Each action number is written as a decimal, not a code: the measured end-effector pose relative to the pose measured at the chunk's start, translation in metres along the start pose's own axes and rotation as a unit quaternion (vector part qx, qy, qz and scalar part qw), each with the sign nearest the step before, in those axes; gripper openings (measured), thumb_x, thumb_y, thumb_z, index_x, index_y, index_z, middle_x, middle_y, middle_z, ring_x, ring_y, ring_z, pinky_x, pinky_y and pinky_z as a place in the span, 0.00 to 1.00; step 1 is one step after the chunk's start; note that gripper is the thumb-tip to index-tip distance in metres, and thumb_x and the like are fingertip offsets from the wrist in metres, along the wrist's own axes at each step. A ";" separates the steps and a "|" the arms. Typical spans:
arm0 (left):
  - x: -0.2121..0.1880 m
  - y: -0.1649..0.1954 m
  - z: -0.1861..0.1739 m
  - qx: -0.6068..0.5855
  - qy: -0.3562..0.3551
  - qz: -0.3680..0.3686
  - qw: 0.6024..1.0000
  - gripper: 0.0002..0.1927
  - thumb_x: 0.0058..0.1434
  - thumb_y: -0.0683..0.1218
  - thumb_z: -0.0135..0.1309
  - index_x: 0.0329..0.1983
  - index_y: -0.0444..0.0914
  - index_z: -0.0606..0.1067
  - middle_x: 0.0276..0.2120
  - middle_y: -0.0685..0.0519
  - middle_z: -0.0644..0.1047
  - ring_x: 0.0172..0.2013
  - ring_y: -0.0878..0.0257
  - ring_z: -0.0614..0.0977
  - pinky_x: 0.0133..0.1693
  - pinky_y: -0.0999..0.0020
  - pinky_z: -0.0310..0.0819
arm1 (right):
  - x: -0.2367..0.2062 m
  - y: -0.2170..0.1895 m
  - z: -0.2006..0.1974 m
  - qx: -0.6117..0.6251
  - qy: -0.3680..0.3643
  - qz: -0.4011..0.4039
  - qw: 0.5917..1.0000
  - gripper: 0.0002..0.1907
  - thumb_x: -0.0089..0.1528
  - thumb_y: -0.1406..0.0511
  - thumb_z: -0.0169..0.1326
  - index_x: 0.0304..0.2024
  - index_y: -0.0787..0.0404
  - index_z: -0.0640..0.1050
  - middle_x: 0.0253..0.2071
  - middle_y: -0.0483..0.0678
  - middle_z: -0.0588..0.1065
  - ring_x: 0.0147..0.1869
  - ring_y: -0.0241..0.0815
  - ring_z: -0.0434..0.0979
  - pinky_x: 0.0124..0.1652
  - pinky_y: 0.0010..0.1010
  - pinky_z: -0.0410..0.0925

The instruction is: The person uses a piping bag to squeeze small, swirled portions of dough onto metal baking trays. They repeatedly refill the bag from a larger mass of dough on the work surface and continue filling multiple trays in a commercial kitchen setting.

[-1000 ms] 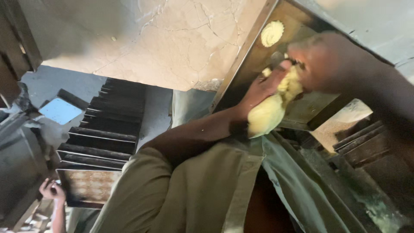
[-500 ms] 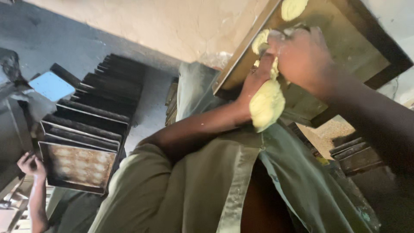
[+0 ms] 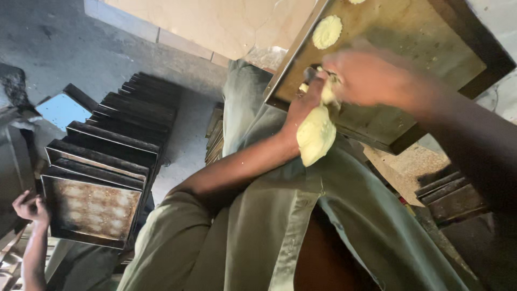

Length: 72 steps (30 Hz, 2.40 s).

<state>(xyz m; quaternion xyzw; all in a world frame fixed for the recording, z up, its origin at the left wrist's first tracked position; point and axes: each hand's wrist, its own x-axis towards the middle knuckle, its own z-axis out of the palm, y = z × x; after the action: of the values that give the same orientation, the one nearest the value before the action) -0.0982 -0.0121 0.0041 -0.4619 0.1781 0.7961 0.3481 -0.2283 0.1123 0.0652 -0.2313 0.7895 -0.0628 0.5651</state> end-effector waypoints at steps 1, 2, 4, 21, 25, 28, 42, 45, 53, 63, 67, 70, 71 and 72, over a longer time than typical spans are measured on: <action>0.001 0.000 -0.002 0.003 0.022 -0.009 1.000 0.20 0.70 0.61 0.51 0.38 0.41 0.73 0.23 0.57 0.70 0.22 0.66 0.72 0.23 0.66 0.66 | 0.004 -0.003 0.000 0.003 0.048 0.018 0.999 0.14 0.58 0.65 0.57 0.46 0.58 0.79 0.45 0.57 0.79 0.55 0.63 0.74 0.49 0.52 0.70; 0.001 0.000 -0.004 0.004 0.048 -0.020 0.999 0.22 0.71 0.64 0.51 0.34 0.42 0.72 0.19 0.58 0.66 0.18 0.66 0.69 0.19 0.66 0.62 | 0.007 -0.007 0.003 -0.011 0.064 0.003 0.998 0.12 0.59 0.65 0.57 0.45 0.59 0.78 0.44 0.58 0.79 0.52 0.64 0.75 0.48 0.52 0.70; 0.002 -0.004 -0.010 0.012 0.051 -0.028 0.998 0.23 0.69 0.63 0.49 0.35 0.39 0.74 0.19 0.57 0.71 0.19 0.67 0.71 0.20 0.65 0.64 | 0.015 -0.015 0.011 -0.047 0.099 -0.036 0.993 0.10 0.60 0.66 0.56 0.44 0.61 0.78 0.42 0.60 0.79 0.46 0.65 0.78 0.46 0.52 0.70; 0.006 -0.055 0.018 0.043 -0.150 0.065 0.986 0.29 0.67 0.64 0.52 0.52 0.34 0.75 0.41 0.51 0.79 0.39 0.61 0.81 0.40 0.64 0.78 | -0.114 0.003 0.113 0.169 0.427 -0.092 0.883 0.33 0.69 0.70 0.53 0.74 0.73 0.57 0.72 0.69 0.64 0.78 0.69 0.63 0.74 0.44 0.58; 0.005 -0.055 0.051 0.075 -0.195 0.023 0.978 0.31 0.66 0.65 0.52 0.50 0.32 0.78 0.40 0.50 0.80 0.38 0.61 0.82 0.40 0.65 0.79 | -0.120 -0.006 0.160 0.249 0.547 -0.048 0.798 0.33 0.71 0.74 0.48 0.75 0.75 0.52 0.73 0.70 0.60 0.79 0.70 0.59 0.78 0.48 0.55; -0.004 -0.044 0.061 0.034 -0.260 0.010 0.965 0.29 0.67 0.64 0.53 0.53 0.34 0.77 0.41 0.52 0.80 0.40 0.62 0.81 0.44 0.65 0.78 | -0.135 0.001 0.166 0.199 0.530 -0.047 0.823 0.29 0.70 0.76 0.52 0.73 0.70 0.63 0.72 0.65 0.66 0.79 0.65 0.65 0.74 0.42 0.61; 0.086 -0.020 0.070 0.306 -0.089 -0.131 0.939 0.27 0.62 0.65 0.56 0.45 0.37 0.78 0.29 0.54 0.78 0.25 0.64 0.78 0.25 0.67 0.72 | -0.081 0.110 0.031 0.158 0.075 0.107 0.979 0.34 0.57 0.61 0.61 0.66 0.56 0.70 0.38 0.55 0.79 0.39 0.53 0.80 0.44 0.44 0.72; 0.112 -0.026 0.087 0.211 -0.096 -0.147 0.962 0.28 0.65 0.63 0.53 0.46 0.32 0.74 0.25 0.49 0.75 0.22 0.59 0.78 0.24 0.62 0.74 | -0.071 0.133 -0.005 0.121 0.093 0.113 0.982 0.24 0.61 0.60 0.58 0.59 0.58 0.75 0.35 0.54 0.79 0.32 0.50 0.82 0.39 0.42 0.74; 0.129 -0.062 0.058 0.512 -0.216 0.178 0.812 0.29 0.72 0.47 0.44 0.76 0.43 0.56 0.26 0.54 0.73 0.23 0.66 0.77 0.27 0.67 0.75 | -0.035 0.126 -0.007 -0.142 0.234 0.061 0.960 0.12 0.62 0.56 0.56 0.35 0.57 0.77 0.23 0.47 0.75 0.27 0.46 0.77 0.33 0.38 0.69; 0.093 -0.035 0.049 0.419 -0.290 0.388 0.768 0.15 0.85 0.51 0.39 0.67 0.38 0.61 0.51 0.40 0.71 0.49 0.52 0.77 0.49 0.58 0.74 | -0.053 0.111 0.016 -0.039 0.115 0.084 0.989 0.16 0.59 0.63 0.57 0.48 0.62 0.76 0.34 0.59 0.78 0.41 0.58 0.79 0.44 0.47 0.71; 0.076 -0.031 0.058 0.278 -0.122 0.100 0.948 0.14 0.79 0.52 0.42 0.53 0.37 0.71 0.31 0.50 0.70 0.27 0.62 0.73 0.29 0.63 0.69 | -0.053 0.098 0.028 -0.006 0.117 0.081 0.990 0.15 0.63 0.66 0.54 0.51 0.64 0.75 0.37 0.59 0.78 0.43 0.60 0.78 0.45 0.49 0.71; 0.068 -0.035 0.056 0.425 -0.129 0.220 0.868 0.15 0.77 0.55 0.45 0.52 0.38 0.70 0.29 0.54 0.73 0.25 0.65 0.76 0.26 0.66 0.71 | -0.039 0.092 0.047 0.029 0.189 0.042 0.981 0.14 0.60 0.68 0.53 0.49 0.59 0.76 0.44 0.56 0.79 0.50 0.62 0.77 0.51 0.52 0.70; 0.065 -0.037 0.053 0.511 -0.155 0.312 0.786 0.16 0.76 0.56 0.47 0.53 0.39 0.68 0.30 0.55 0.75 0.26 0.65 0.78 0.27 0.67 0.72 | -0.034 0.089 0.054 0.022 0.193 0.041 0.980 0.14 0.60 0.68 0.54 0.49 0.58 0.76 0.44 0.56 0.79 0.50 0.63 0.77 0.51 0.52 0.69; 0.063 -0.040 0.051 0.407 -0.094 0.182 0.890 0.17 0.77 0.57 0.45 0.48 0.37 0.69 0.27 0.53 0.74 0.23 0.63 0.77 0.25 0.66 0.71 | -0.029 0.087 0.059 0.009 0.201 0.040 0.979 0.14 0.60 0.67 0.55 0.49 0.58 0.77 0.44 0.56 0.79 0.51 0.63 0.76 0.51 0.52 0.68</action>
<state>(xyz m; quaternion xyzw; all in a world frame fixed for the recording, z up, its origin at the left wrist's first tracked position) -0.1216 0.0717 -0.0225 -0.1621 0.5339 0.7431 0.3694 -0.1922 0.2114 0.0381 -0.1769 0.8949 -0.0925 0.3990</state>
